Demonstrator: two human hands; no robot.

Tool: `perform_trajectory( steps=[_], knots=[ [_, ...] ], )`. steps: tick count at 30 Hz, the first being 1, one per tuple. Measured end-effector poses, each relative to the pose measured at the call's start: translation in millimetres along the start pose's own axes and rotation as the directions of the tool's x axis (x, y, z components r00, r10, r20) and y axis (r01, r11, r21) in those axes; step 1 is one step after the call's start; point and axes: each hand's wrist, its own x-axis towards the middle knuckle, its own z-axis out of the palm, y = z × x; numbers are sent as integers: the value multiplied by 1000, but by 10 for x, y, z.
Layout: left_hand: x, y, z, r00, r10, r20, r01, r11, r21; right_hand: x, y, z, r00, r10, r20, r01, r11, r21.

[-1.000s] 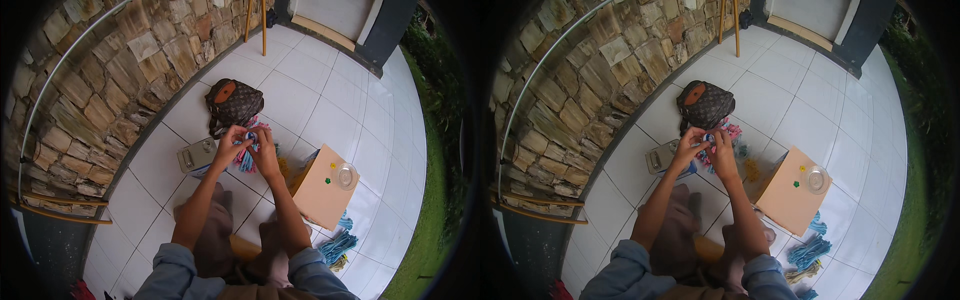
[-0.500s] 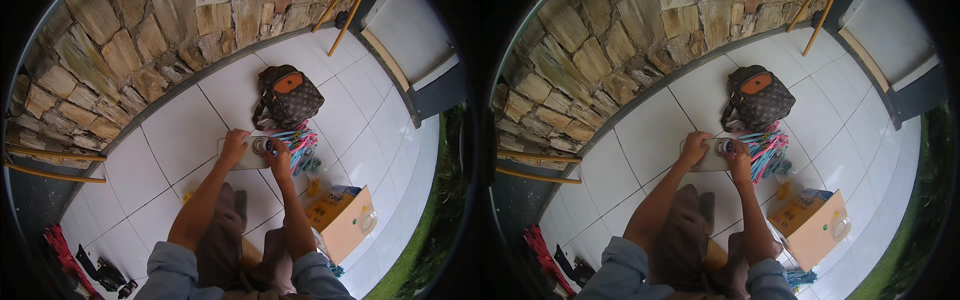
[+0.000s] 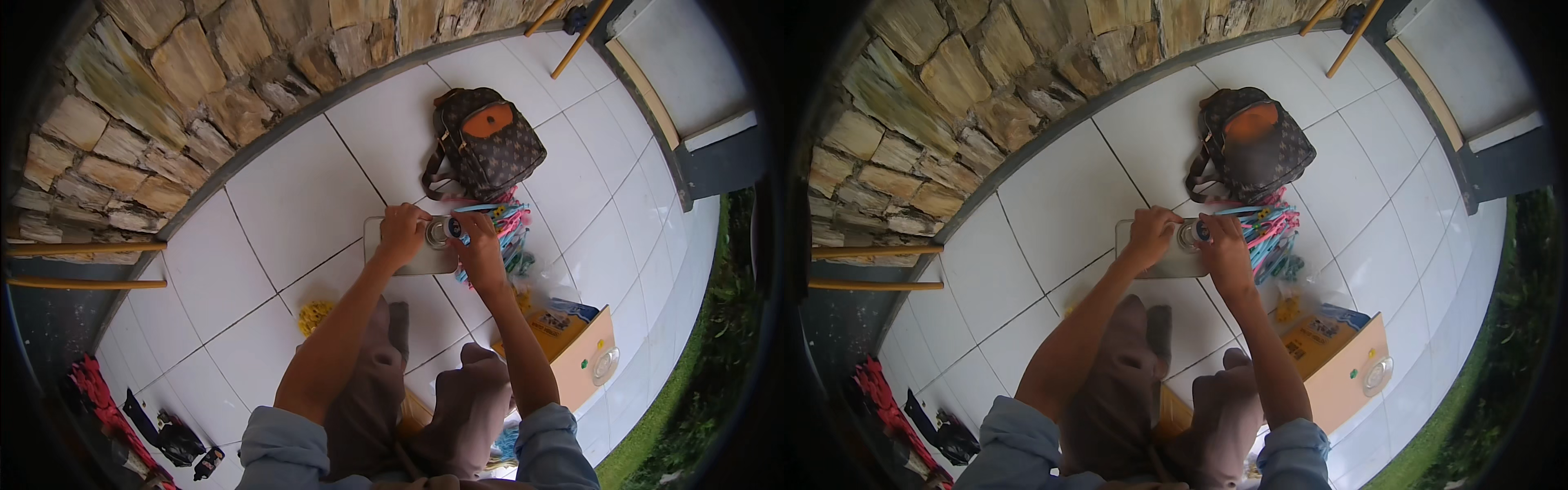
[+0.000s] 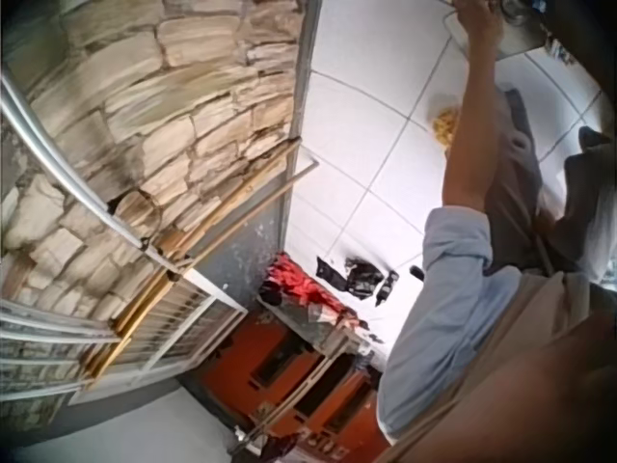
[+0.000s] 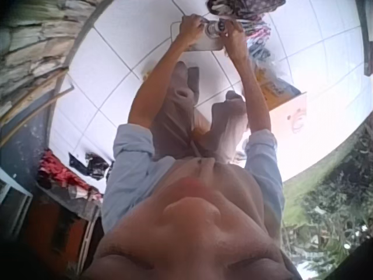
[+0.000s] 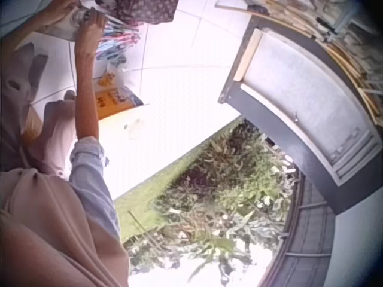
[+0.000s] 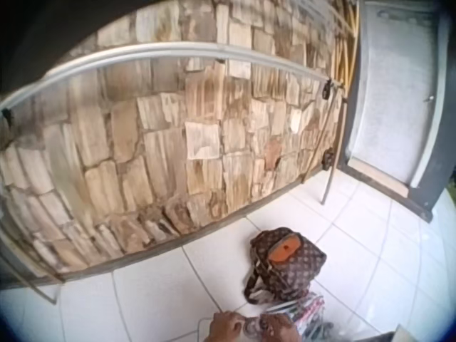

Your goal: The person applies adhesive from a metal container onto several blue shoe straps using a tool, working on a cardboard surface while sitting on a tiled floor.

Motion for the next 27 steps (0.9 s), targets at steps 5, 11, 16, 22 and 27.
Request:
perform_trajectory(
  steps=[5,11,16,22,27],
  knots=[
    [-3,63,4,1000,-29,1,29,999,28,-89,82,84,996,72,57,-76,994,81],
    [-7,53,23,998,-57,18,55,994,90,-92,60,175,996,84,26,-86,991,104],
    [9,137,-99,983,-142,121,137,990,43,28,-26,153,990,-31,139,46,994,-102],
    [49,130,-135,969,-151,198,173,980,-102,67,-10,535,967,-226,117,253,906,-340],
    [8,56,-75,978,-147,146,158,985,-70,-24,-91,369,988,-153,-3,151,979,-138]
  ],
)
